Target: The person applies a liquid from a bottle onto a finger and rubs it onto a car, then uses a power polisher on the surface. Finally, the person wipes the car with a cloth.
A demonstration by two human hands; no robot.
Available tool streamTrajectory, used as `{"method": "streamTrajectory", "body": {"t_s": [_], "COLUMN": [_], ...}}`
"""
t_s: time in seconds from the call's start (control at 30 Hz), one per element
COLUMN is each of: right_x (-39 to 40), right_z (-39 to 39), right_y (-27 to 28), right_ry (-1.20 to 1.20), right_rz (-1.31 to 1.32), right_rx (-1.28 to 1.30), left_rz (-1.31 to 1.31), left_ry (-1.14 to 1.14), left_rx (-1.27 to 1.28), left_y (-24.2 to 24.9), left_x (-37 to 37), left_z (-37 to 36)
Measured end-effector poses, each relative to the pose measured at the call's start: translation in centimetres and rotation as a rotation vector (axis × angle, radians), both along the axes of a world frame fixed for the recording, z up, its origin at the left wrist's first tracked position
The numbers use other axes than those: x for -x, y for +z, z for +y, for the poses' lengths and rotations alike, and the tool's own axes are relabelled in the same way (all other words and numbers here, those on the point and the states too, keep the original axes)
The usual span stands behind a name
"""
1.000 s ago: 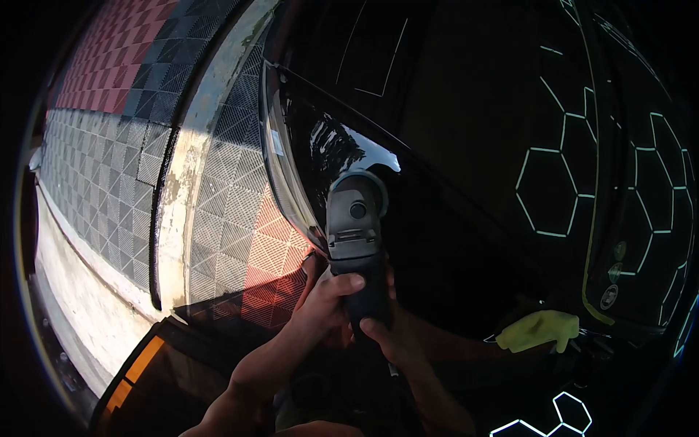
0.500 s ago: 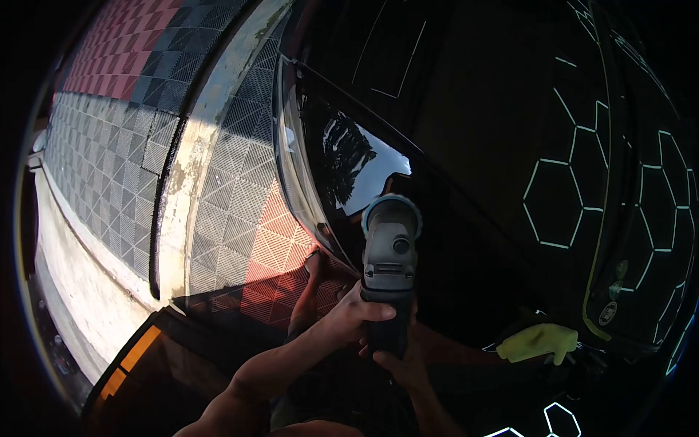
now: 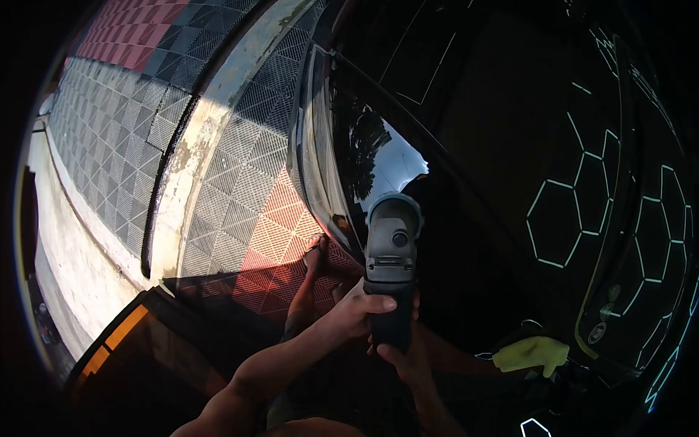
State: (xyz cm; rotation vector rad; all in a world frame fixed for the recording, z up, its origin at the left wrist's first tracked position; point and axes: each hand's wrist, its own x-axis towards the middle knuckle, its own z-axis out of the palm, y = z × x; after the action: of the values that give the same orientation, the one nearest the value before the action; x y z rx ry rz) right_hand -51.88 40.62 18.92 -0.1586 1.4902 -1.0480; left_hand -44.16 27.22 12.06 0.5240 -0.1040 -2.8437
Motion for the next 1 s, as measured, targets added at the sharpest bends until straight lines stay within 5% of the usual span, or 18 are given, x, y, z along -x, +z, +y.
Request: {"method": "streamTrajectory", "body": {"t_s": [0.7,1.0], "right_x": [1.4,0.7], "right_z": [-2.9,-0.1], "right_y": [0.5,-0.4], "right_ry": [-0.028,-0.041], "right_rz": [0.09,0.192], "right_rx": [0.023,0.055], "left_rz": [0.068,0.09], "left_ry": [0.087,-0.054], "left_rx": [-0.056,0.079], "left_y": [0.7,0.2], "left_x": [2.4,3.3], "left_z": [-2.5,-1.0]}}
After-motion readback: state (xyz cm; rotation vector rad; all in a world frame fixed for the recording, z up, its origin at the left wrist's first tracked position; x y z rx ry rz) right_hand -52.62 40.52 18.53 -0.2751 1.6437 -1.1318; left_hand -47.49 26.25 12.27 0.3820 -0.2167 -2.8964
